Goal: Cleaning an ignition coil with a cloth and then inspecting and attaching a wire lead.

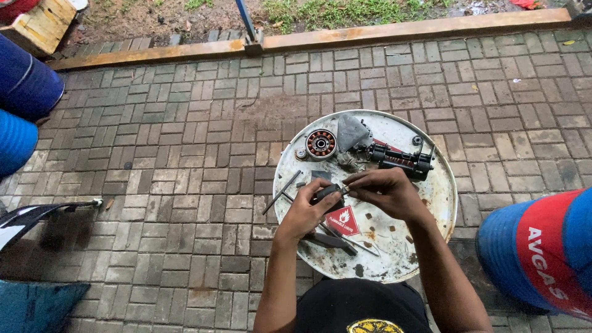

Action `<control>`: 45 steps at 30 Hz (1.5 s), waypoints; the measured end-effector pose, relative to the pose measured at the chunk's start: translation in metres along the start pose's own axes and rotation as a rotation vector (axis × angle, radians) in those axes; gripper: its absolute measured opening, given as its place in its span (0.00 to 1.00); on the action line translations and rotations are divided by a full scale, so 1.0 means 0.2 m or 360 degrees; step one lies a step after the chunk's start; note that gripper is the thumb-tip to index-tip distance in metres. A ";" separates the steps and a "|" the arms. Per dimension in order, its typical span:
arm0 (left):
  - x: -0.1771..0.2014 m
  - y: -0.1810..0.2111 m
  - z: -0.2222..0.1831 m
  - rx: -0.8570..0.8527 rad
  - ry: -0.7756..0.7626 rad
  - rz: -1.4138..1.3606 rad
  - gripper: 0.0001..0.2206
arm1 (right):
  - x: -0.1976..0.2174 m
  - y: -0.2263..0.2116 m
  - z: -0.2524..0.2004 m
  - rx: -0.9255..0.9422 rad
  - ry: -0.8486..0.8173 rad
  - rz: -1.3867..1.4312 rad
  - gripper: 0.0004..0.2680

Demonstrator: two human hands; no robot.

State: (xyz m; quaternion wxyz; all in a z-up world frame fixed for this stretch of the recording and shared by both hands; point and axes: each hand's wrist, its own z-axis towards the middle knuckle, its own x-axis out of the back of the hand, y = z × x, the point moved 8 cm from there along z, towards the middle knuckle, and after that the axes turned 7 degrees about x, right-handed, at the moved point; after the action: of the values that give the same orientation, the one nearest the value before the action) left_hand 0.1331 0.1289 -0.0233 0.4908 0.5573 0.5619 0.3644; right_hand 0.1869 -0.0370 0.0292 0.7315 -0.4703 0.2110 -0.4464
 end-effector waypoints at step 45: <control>-0.03 -0.08 -0.06 0.0191 -0.0063 0.0136 0.14 | -0.09 0.03 -0.07 -0.0327 -0.0278 0.0007 0.06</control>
State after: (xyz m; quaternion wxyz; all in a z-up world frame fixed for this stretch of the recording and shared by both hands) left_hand 0.1176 0.1228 -0.0347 0.4514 0.6164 0.5487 0.3395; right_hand 0.1695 -0.0275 0.0144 0.6961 -0.5793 0.1921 -0.3780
